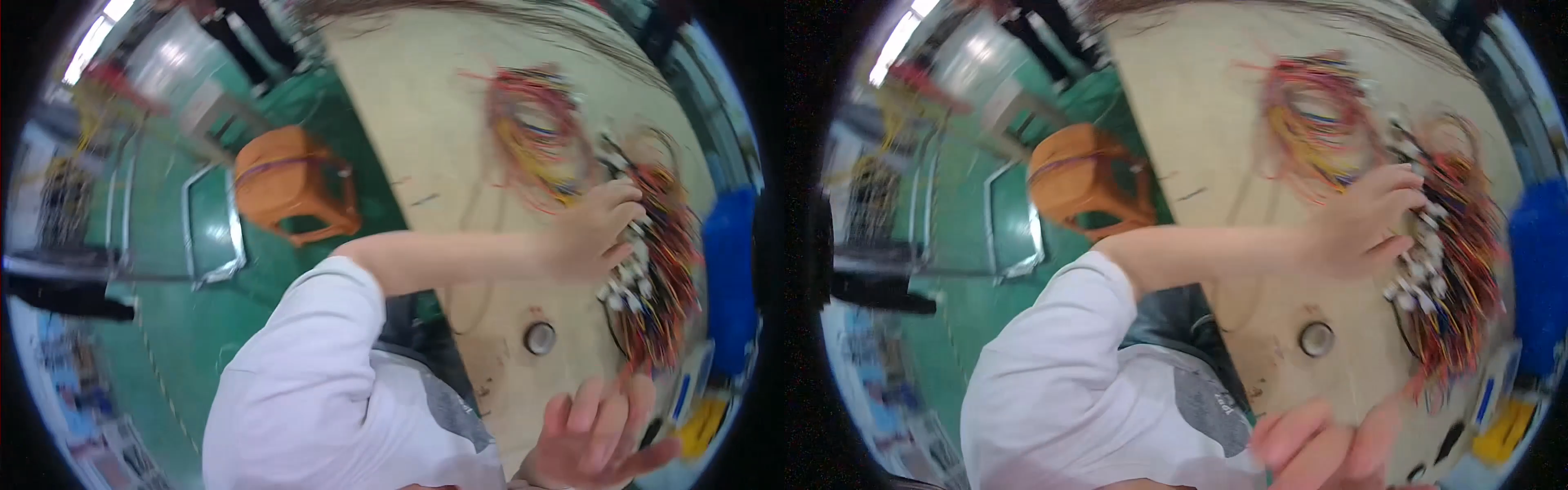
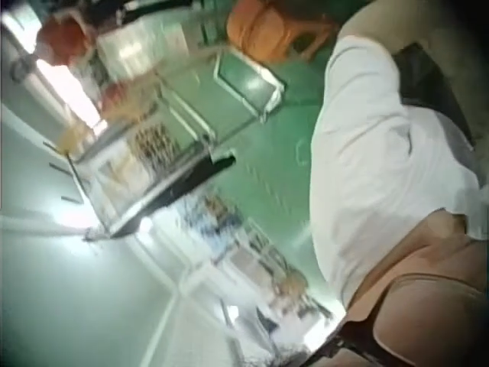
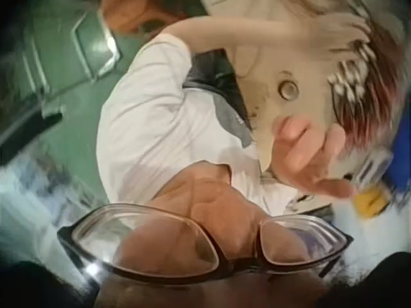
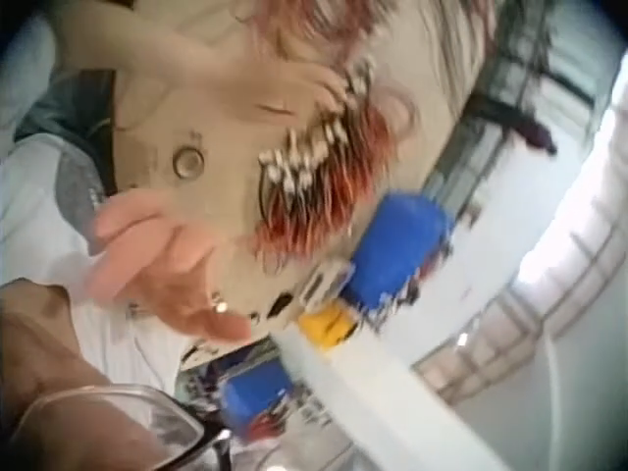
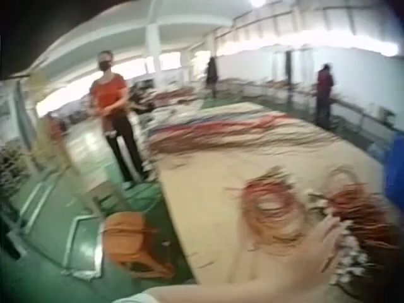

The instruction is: The recorder is bundling and taping multicolored electrical wires together with plastic connectors in a factory setting.

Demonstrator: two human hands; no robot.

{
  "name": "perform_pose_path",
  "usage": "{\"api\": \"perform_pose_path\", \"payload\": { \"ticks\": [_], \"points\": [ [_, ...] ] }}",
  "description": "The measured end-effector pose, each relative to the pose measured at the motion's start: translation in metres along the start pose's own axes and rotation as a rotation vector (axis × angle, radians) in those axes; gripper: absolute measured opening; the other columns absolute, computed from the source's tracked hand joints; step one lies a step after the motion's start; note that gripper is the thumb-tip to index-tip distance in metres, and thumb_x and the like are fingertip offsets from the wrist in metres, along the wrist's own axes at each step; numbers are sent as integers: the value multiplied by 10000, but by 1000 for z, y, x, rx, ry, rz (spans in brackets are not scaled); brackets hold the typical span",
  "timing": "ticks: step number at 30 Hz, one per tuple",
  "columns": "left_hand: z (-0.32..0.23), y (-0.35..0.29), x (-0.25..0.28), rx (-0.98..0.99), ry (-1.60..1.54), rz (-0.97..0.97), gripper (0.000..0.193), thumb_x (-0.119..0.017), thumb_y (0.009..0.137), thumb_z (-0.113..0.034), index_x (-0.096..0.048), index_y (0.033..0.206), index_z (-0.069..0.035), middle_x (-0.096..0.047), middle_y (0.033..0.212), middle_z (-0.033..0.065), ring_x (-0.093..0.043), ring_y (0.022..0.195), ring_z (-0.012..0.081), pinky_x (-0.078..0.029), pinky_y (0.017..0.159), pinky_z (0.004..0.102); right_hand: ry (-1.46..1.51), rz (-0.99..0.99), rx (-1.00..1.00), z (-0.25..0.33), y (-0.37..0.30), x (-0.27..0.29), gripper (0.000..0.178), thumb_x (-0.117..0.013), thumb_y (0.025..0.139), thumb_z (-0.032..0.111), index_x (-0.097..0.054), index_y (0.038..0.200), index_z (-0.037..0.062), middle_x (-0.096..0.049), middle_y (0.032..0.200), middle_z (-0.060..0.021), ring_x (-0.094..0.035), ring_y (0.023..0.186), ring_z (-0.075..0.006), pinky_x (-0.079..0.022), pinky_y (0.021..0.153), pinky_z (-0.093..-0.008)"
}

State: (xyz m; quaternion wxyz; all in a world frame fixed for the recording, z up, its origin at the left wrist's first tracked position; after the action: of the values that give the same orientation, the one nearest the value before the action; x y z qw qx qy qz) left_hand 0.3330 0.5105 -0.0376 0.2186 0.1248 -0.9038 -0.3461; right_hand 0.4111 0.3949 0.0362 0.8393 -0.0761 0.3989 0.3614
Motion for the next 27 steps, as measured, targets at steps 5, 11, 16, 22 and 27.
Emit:
{"api": "perform_pose_path", "payload": {
  "ticks": [5,11,16,22,27],
  "points": [
    [58,-203,260,410,816,-578,209,-502,720,6,-466,925,-11,-455,1023,155,-456,935,290,-370,824,367,474,535,-442,-87,49,-44,709,-328,779,648,-301,1199,77,-572,911,-159,-361,1043,-278,-237,890,-384],
    [248,-334,336,866,1482,399,654,-672,631,-268,-397,1191,-71,-291,1298,141,-206,1241,309,-208,979,480,592,630,-573,-153,94,-50,611,-395,806,568,-326,1156,72,-584,823,-151,-359,1044,-307,-233,885,-375],
    [355,-368,373,886,1824,826,441,-487,787,-275,-445,1192,-107,-292,1336,77,-129,1287,259,-115,1020,472,532,552,-580,-185,118,-50,564,-418,806,549,-355,1103,73,-583,804,-143,-375,1001,-288,-252,851,-361],
    [385,-402,381,1103,1230,920,228,-443,783,-180,-608,918,-99,-577,1031,99,-505,1031,217,-330,919,351,314,343,-469,-194,118,-57,502,-436,797,554,-400,1002,97,-576,792,-118,-402,918,-259,-304,750,-340],
    [287,-366,392,1113,879,407,222,-462,796,-204,-545,847,-4,-572,802,235,-562,760,375,-443,665,426,264,314,-481,-176,88,-78,459,-448,793,552,-425,948,120,-573,757,-77,-426,858,-242,-329,713,-335]
  ]
}}
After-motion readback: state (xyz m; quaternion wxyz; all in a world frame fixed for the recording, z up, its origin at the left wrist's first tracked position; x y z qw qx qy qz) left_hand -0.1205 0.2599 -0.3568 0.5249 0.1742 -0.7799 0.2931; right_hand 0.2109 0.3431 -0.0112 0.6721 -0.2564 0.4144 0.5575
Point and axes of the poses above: each hand's wrist, its own y-axis towards the middle knuckle, its own x-axis out of the back of the hand, z = x × y, the point moved 9 cm from there along y, towards the middle knuckle
